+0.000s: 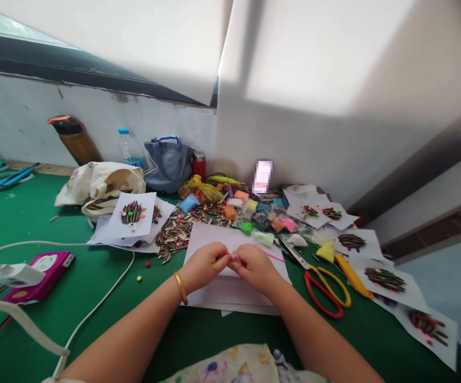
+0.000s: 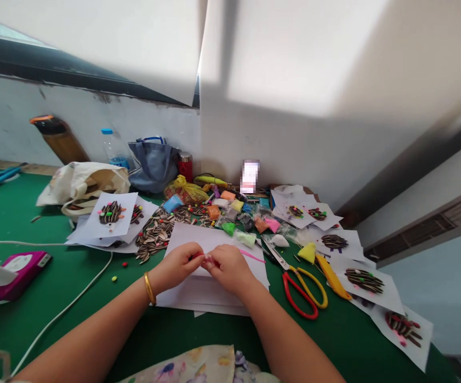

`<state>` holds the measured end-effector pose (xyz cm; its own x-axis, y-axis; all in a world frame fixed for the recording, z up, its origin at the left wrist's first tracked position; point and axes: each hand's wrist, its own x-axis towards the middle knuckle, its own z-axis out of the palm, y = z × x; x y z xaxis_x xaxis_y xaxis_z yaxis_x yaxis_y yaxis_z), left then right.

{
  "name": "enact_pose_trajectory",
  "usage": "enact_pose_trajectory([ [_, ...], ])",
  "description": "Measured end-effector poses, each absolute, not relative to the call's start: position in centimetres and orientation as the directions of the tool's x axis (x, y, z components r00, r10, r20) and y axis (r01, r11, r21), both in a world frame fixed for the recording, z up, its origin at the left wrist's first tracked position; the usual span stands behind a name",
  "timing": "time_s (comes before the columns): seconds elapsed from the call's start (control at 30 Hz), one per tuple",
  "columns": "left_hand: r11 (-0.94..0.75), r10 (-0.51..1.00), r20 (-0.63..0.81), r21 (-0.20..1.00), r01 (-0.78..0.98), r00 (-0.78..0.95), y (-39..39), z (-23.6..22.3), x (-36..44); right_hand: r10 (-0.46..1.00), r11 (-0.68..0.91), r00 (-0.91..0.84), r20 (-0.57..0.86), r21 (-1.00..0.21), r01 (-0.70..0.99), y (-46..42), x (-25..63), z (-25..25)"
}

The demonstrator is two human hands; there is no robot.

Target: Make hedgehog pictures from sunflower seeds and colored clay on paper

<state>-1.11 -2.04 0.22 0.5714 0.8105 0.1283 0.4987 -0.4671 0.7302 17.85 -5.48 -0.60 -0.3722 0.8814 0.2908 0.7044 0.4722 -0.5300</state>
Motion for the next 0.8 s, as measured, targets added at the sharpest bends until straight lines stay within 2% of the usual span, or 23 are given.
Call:
enact_pose_trajectory([
  [0.1,-0.249,0.81,-0.005,0.902,0.352,0.586,-1.8,0.4,-1.3,0.926,0.363,-0.319,0.2,-0.702,0.613,-5.4,18.3,-0.3],
  [0.2,-0.133,0.787,-0.074,0.949,0.285,0.613,-1.8,0.5,-1.3,0.937,0.335,-0.302,0.178,-0.706,0.623,-5.5,18.2,-0.1],
  [0.3,-0.222,0.816,-0.023,0.91,0.35,0.578,-2.0,0.4,-1.0,0.929,0.365,-0.313,0.199,-0.638,0.678,-5.6,17.8,-0.1],
  [0.4,-0.388,0.841,0.1,0.796,0.464,0.532,-2.5,0.3,-0.6,0.927,0.371,-0.312,0.206,-0.604,0.705,-5.6,17.5,-0.3],
  [0.47,-0.485,0.82,0.21,0.749,0.451,0.532,-2.9,0.3,-0.5,0.937,0.34,-0.301,0.176,-0.656,0.674,-5.5,17.6,-0.5],
  [0.57,-0.538,0.791,0.374,0.802,0.259,0.484,-3.3,0.6,-0.4,0.96,0.254,-0.249,0.128,-0.774,0.579,-5.2,18.2,-0.8],
  [0.63,-0.451,0.833,0.388,0.889,0.078,0.394,-3.3,0.8,-0.5,0.972,0.22,-0.199,0.126,-0.791,0.571,-5.0,18.8,-0.9],
  [0.67,-0.37,0.868,0.35,0.929,-0.013,0.352,-3.2,0.9,-0.5,0.974,0.218,-0.181,0.136,-0.777,0.59,-4.9,19.3,-0.8],
  [0.73,-0.164,0.924,0.213,0.971,-0.175,0.318,-2.9,1.1,-0.4,0.973,0.23,-0.153,0.172,-0.72,0.655,-4.6,20.5,-0.5],
  [0.8,0.041,0.945,0.057,0.956,-0.291,0.321,-2.7,1.3,-0.2,0.973,0.204,-0.083,0.217,-0.627,0.752,-4.3,22.4,0.2],
])
